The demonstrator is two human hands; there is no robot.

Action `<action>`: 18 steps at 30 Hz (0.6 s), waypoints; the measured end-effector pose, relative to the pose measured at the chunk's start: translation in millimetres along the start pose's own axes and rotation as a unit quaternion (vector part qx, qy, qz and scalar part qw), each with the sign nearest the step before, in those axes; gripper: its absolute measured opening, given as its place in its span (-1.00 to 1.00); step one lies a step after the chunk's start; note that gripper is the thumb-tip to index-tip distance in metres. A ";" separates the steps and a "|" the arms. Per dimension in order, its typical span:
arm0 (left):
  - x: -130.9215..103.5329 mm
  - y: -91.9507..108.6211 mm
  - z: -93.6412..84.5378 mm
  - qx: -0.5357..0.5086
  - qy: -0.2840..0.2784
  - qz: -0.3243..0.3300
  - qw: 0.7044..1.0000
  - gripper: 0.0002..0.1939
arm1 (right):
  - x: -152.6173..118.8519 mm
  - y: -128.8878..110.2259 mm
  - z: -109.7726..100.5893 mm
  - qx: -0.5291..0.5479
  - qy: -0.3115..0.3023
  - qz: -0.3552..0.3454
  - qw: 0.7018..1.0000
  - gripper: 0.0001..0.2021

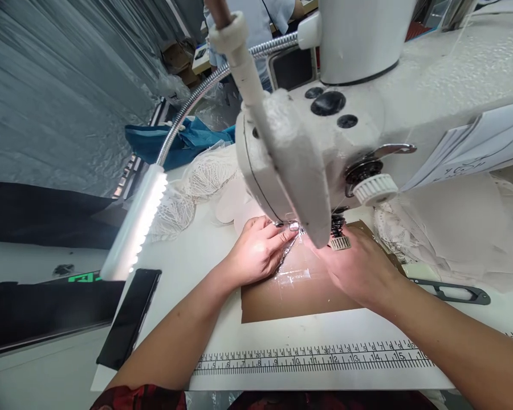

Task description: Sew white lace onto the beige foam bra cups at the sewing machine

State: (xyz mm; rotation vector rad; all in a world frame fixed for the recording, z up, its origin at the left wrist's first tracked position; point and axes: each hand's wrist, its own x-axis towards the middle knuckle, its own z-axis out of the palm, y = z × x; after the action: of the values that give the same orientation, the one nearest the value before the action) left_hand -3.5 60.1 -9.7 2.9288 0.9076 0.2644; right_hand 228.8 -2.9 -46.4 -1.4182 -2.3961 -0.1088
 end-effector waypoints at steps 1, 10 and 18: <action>-0.2 -0.2 0.5 0.004 -0.002 0.000 1.000 -0.60 | -0.2 0.2 -0.1 0.004 -0.003 0.001 1.000 -0.51; -5.1 17.9 -27.8 0.013 -0.094 -0.066 0.993 -0.52 | 3.8 3.0 -12.8 0.012 0.035 -0.028 0.999 -0.64; -4.4 31.0 -37.5 -0.073 -0.088 -0.045 0.992 -0.61 | 4.7 1.7 -27.1 0.053 0.026 -0.055 0.997 -0.71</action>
State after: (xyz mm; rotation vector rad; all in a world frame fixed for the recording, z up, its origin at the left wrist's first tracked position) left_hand 3.3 32.4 29.9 2.7186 0.9481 0.0637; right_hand 235.4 -4.7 -19.7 -1.2212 -2.3985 -0.0451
